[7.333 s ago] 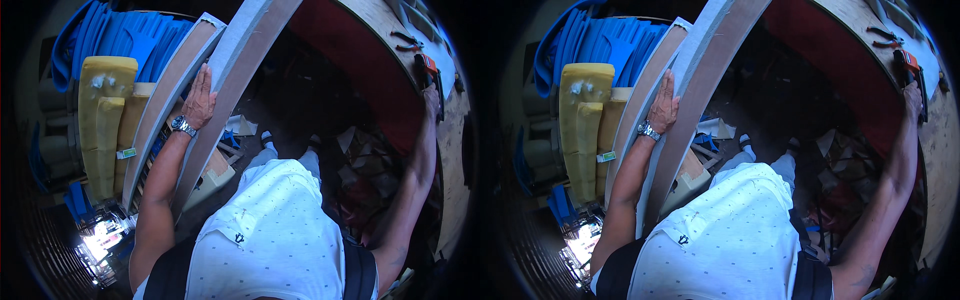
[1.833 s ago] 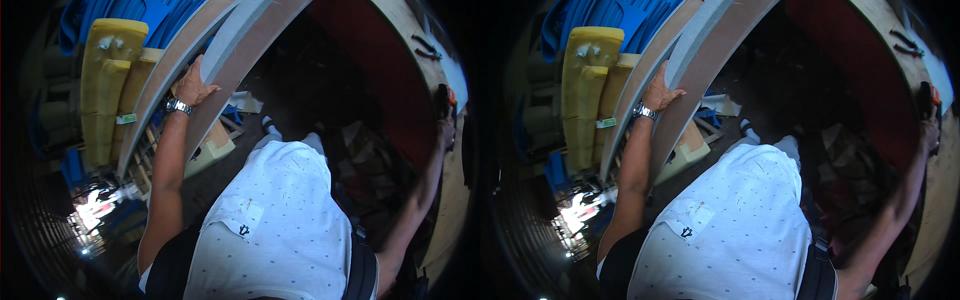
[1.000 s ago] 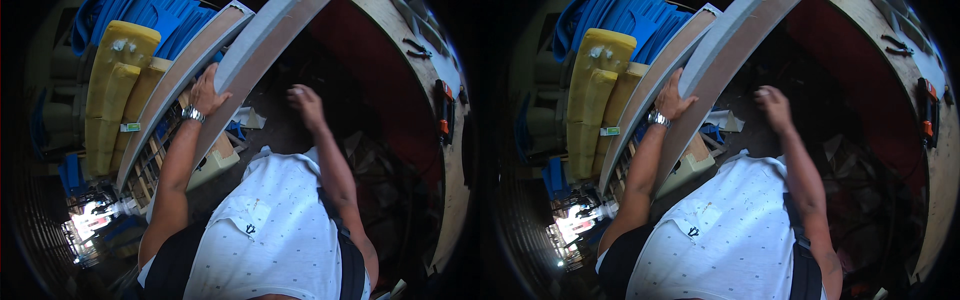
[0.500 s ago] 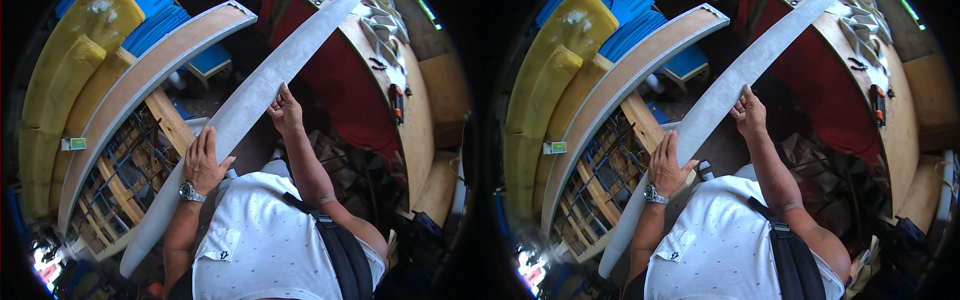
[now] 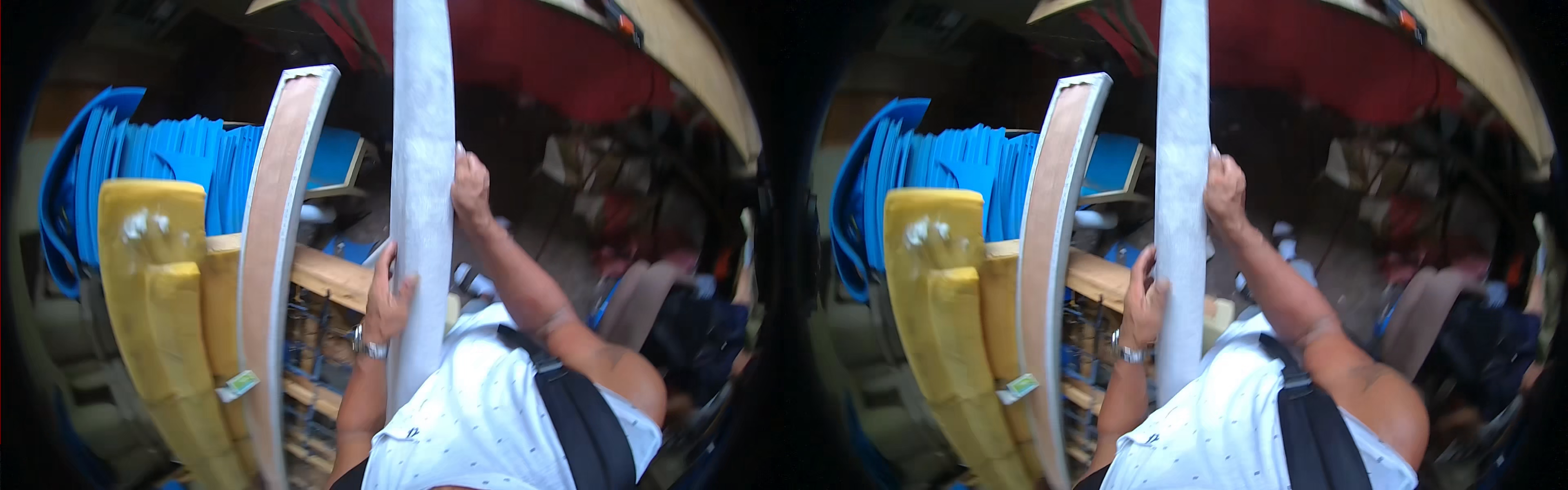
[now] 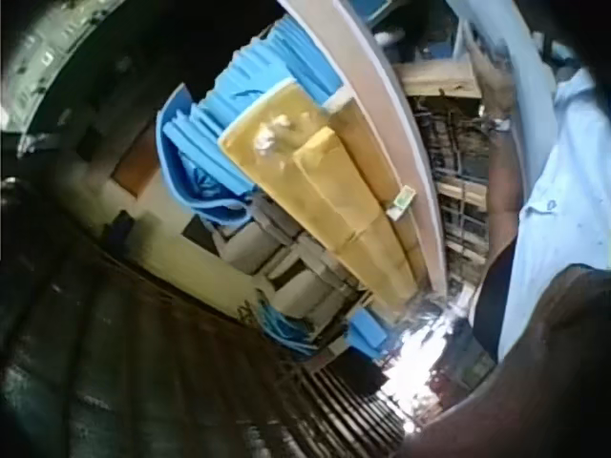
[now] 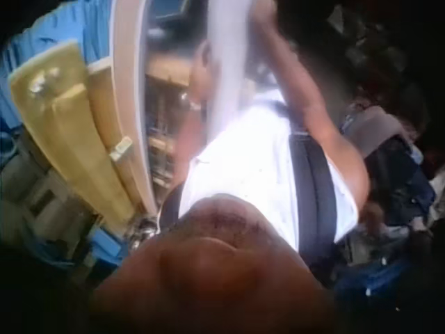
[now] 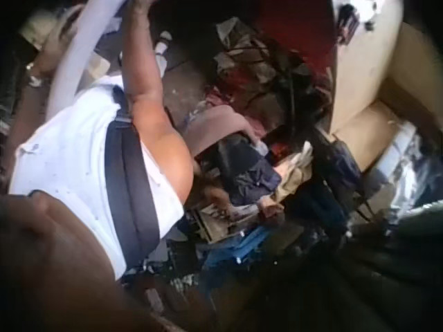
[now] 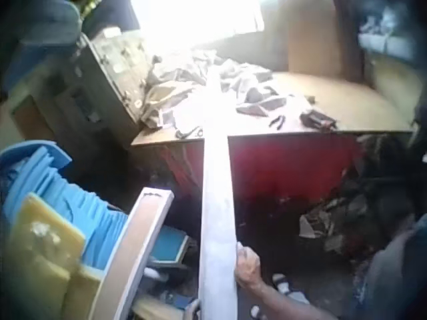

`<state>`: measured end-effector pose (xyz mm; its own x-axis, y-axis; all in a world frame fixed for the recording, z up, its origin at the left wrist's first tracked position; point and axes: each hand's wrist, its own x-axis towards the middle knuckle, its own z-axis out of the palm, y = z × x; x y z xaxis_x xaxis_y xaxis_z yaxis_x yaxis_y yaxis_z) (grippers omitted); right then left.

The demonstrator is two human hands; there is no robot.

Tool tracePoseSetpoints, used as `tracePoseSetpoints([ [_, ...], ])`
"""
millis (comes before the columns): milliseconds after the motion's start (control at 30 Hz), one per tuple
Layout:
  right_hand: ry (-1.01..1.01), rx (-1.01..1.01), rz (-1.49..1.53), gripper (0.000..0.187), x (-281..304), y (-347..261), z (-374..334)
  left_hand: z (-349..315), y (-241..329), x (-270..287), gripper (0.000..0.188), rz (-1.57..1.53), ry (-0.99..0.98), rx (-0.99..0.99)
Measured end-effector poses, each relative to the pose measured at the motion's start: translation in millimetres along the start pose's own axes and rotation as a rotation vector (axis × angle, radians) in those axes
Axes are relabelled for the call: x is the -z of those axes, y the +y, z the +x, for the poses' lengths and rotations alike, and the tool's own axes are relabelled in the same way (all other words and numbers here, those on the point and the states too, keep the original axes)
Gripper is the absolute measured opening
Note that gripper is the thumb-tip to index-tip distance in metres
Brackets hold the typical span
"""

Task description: Stapling white fabric onto a curved wooden furniture frame using a pneumatic stapler.

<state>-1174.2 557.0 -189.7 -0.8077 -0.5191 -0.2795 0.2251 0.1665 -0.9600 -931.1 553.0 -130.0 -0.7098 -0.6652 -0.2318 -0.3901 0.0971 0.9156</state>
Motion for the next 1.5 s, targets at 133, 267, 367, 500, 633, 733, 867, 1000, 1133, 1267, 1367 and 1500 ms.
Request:
tracePoseSetpoints([
  [133,-0.049,-0.095,0.139,0.056,-18.2,-0.1,1.9,90.9,-65.4,44.4,0.068,-0.188,-0.096,0.127],
  [267,-0.128,0.041,0.159,0.065,-30.6,-7.5,-4.7,191.6,-40.1,52.0,0.080,-0.356,-0.058,0.186],
  [367,-0.111,0.153,0.166,0.054,-42.6,4.6,-14.0,244.3,-21.6,43.9,0.079,-0.529,-0.035,0.079],
  [500,-0.147,0.271,0.165,0.044,-54.8,7.6,-28.8,289.9,-18.7,48.6,0.074,-0.713,-0.102,0.075],
  [633,-0.154,0.300,0.141,0.042,-66.3,2.8,-29.0,311.1,-25.7,56.3,0.071,-0.663,-0.117,0.018],
  [733,-0.228,0.237,0.197,0.040,-64.8,5.8,-20.8,305.2,-22.2,62.0,0.068,-0.378,-0.177,-0.104],
  [867,-0.314,0.170,0.289,0.039,-61.5,11.0,-15.2,257.6,17.3,57.4,0.067,0.051,-0.142,-0.358],
  [1000,-0.312,0.149,0.375,0.037,-63.6,21.9,-12.2,209.9,35.9,47.7,0.070,0.669,-0.048,-0.562],
  [1133,-0.293,0.063,0.401,0.034,-57.0,21.3,-12.3,141.2,45.2,34.2,0.071,0.914,-0.103,-0.502],
  [1267,-0.235,0.229,0.300,0.036,-45.2,33.1,-12.8,95.0,47.3,16.2,0.067,1.047,-0.217,-0.433],
  [1367,-0.269,0.257,0.245,0.039,-33.7,32.1,-5.4,121.8,40.0,26.1,0.063,0.835,-0.154,-0.531],
  [1500,-0.347,0.284,0.250,0.039,-30.9,37.1,-9.3,195.5,66.4,17.3,0.058,0.475,0.096,-0.428],
])
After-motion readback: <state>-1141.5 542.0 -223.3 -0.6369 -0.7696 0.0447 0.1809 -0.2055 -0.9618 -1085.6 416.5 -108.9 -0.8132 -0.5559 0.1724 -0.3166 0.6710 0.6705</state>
